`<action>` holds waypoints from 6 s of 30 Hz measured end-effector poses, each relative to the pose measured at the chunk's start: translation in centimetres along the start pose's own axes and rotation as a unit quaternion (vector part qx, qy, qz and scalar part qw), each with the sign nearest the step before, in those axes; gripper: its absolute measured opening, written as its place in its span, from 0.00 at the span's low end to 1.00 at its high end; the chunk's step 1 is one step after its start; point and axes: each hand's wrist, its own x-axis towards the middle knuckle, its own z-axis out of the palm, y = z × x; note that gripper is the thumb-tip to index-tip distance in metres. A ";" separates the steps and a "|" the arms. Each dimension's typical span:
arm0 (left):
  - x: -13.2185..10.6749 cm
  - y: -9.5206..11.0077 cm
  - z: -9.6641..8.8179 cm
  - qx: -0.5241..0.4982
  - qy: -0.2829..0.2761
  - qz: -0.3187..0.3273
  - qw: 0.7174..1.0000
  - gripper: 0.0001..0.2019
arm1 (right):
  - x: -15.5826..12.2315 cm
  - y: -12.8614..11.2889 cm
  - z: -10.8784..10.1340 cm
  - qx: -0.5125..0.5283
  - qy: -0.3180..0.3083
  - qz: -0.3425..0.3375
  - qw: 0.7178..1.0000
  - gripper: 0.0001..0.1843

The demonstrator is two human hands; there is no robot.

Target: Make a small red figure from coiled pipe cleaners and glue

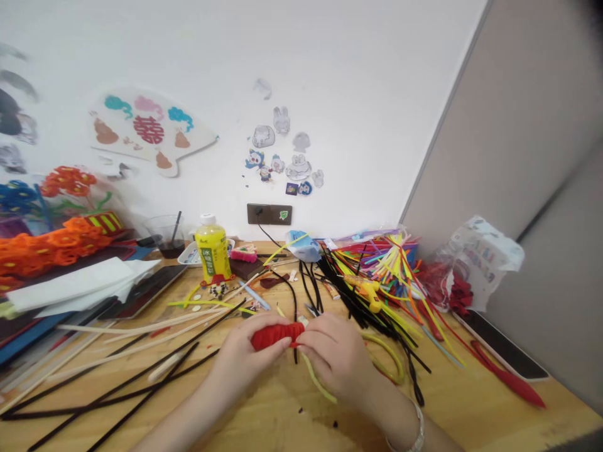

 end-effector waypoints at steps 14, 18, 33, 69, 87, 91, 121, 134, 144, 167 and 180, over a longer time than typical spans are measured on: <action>-0.4 0.3 -0.1 -0.011 -0.125 0.025 0.992 0.09 | 0.4 2.1 0.2 0.341 -0.056 0.290 0.893 0.11; -0.9 0.5 -0.1 -0.032 -0.103 0.003 0.994 0.13 | 0.2 2.2 0.9 0.450 -0.075 0.353 0.817 0.17; -0.5 0.3 -0.1 -0.060 0.027 0.028 0.997 0.10 | -0.9 0.6 3.5 0.342 -0.078 0.310 0.884 0.12; -0.7 -0.3 -0.3 -0.080 -0.137 0.032 0.987 0.08 | 0.3 1.1 -0.4 0.325 -0.003 0.255 0.911 0.20; -0.3 0.3 0.3 -0.091 -0.096 -0.091 0.987 0.09 | 0.1 0.2 -2.3 0.330 -0.072 0.171 0.926 0.05; -0.5 0.4 0.4 -0.106 -0.147 -0.087 0.980 0.10 | -0.1 1.1 -1.1 0.394 -0.023 0.247 0.885 0.07; 0.0 -0.2 -0.1 -0.050 0.050 -0.065 0.995 0.10 | -0.8 0.0 1.0 -0.051 -0.117 -0.002 0.992 0.12; 0.3 -0.8 -0.1 -0.049 -0.011 -0.079 0.996 0.10 | -0.4 1.1 -1.3 -0.048 -0.154 -0.041 0.986 0.11; 0.0 -0.1 0.3 -0.033 -0.023 -0.069 0.997 0.07 | -0.4 0.9 -1.2 0.009 -0.105 -0.011 0.994 0.11; -0.2 -0.1 0.4 -0.068 -0.073 -0.101 0.990 0.07 | 0.3 0.8 -1.0 0.200 -0.118 0.057 0.971 0.12; -0.1 -0.1 0.4 -0.172 -0.041 -0.177 0.968 0.11 | -0.1 1.3 -0.3 0.191 -0.041 -0.003 0.981 0.06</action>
